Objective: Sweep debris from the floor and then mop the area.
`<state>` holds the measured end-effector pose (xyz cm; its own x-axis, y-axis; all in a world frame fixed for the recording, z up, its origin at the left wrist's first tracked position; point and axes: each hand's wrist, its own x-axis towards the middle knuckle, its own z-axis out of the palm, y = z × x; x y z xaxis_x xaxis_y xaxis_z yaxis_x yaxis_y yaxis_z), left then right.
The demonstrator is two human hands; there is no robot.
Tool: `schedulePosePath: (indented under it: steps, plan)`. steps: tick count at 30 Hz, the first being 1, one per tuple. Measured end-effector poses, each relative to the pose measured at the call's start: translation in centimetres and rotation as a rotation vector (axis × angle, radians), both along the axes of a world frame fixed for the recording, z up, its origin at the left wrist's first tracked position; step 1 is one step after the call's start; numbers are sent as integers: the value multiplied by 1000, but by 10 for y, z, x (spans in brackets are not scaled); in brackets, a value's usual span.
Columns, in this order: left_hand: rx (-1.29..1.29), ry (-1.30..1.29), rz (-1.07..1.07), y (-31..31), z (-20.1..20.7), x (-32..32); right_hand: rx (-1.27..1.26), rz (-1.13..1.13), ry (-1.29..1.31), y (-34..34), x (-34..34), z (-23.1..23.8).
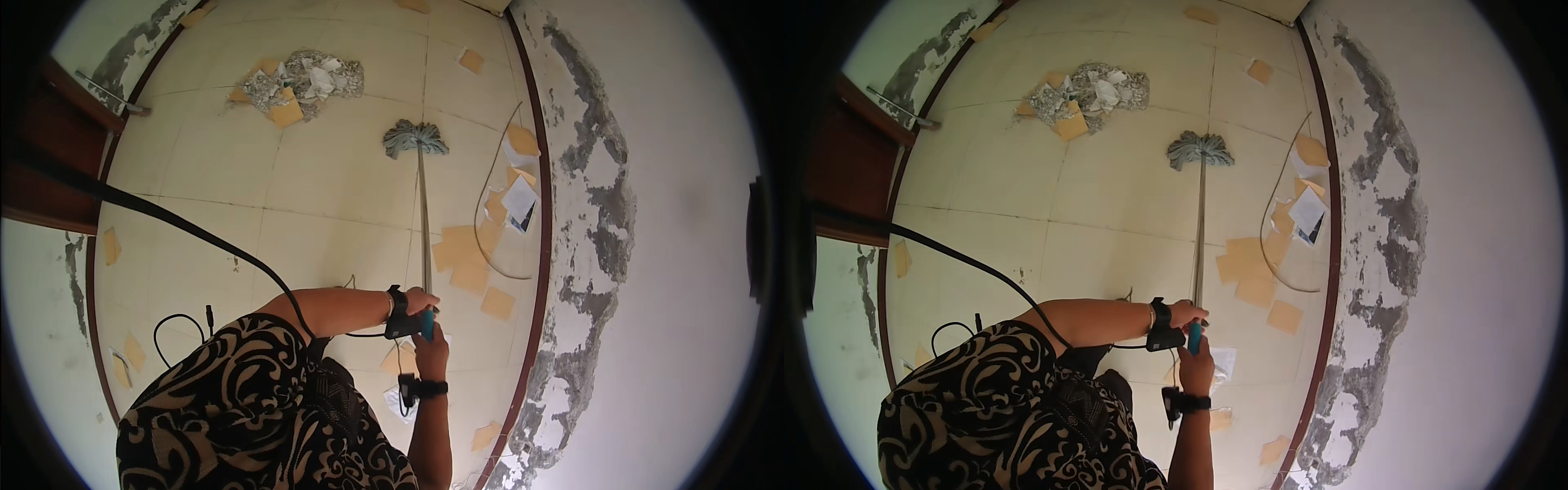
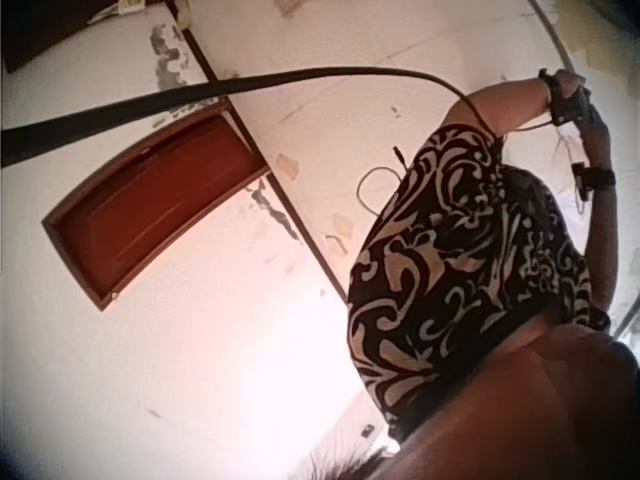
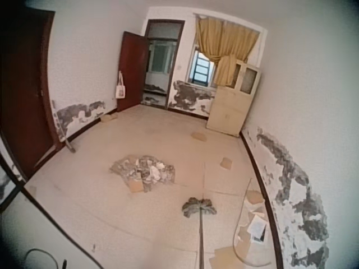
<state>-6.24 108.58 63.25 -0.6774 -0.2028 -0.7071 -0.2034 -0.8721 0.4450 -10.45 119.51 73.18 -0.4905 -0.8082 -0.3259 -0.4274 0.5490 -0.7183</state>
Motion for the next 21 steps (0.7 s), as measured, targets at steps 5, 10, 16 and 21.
schedulePosePath:
  steps: [5,10,16,21]
  plan:
    - [112,-7,37,-2,4,-26,202,14,-84,45,-23,51]
    - [191,39,24,36,-43,-54,495,-175,-81,96,-19,149]
    - [93,38,-585,54,-64,-83,235,-116,-637,83,-62,230]
    - [-163,-26,-773,-7,-78,-128,241,-100,-279,54,-113,161]
